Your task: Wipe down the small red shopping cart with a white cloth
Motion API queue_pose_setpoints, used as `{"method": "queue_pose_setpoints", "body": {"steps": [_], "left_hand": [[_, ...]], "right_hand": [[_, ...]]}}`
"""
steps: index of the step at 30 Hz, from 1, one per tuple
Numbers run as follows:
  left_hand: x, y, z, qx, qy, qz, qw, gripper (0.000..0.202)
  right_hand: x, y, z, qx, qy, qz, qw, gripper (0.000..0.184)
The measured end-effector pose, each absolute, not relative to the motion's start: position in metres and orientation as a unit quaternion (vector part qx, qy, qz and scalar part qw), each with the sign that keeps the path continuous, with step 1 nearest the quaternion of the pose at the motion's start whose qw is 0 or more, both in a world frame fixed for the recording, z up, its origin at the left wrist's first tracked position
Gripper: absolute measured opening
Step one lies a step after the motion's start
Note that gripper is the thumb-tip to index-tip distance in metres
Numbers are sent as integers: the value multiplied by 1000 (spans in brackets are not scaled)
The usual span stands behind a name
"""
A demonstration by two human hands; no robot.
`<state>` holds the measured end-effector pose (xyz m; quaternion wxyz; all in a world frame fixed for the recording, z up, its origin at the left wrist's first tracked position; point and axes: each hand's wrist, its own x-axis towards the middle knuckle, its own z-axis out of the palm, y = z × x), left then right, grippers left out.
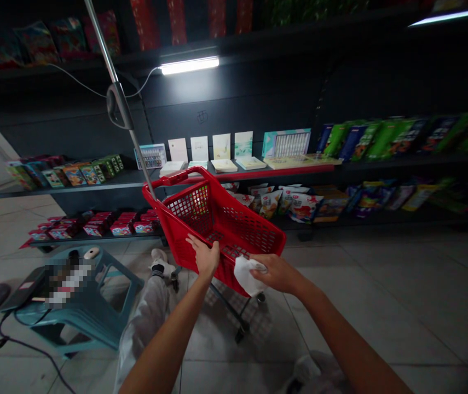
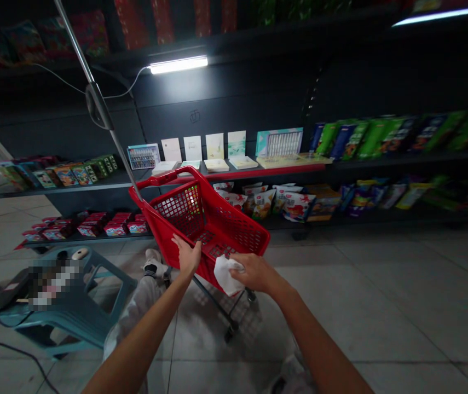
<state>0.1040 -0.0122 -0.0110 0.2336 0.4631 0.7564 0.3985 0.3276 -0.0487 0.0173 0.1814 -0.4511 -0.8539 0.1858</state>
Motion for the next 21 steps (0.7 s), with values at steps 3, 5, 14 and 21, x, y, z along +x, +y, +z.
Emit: {"method": "queue_pose_setpoints", "body": {"steps": [3, 5, 14, 21], "left_hand": [[104, -11, -11, 464, 757, 398, 233, 106], [104, -10, -11, 465, 756, 396, 237, 105], [94, 8, -8, 482, 743, 398, 241, 97], [76, 27, -5, 513, 722, 399, 237, 91]], "right_hand": [[328, -48, 15, -458, -850, 184, 181, 18], [328, -48, 13, -464, -848, 179, 185, 19], [313, -58, 8, -452, -856, 158, 195, 19], [307, -57, 10, -427, -872, 147, 187, 17]]}}
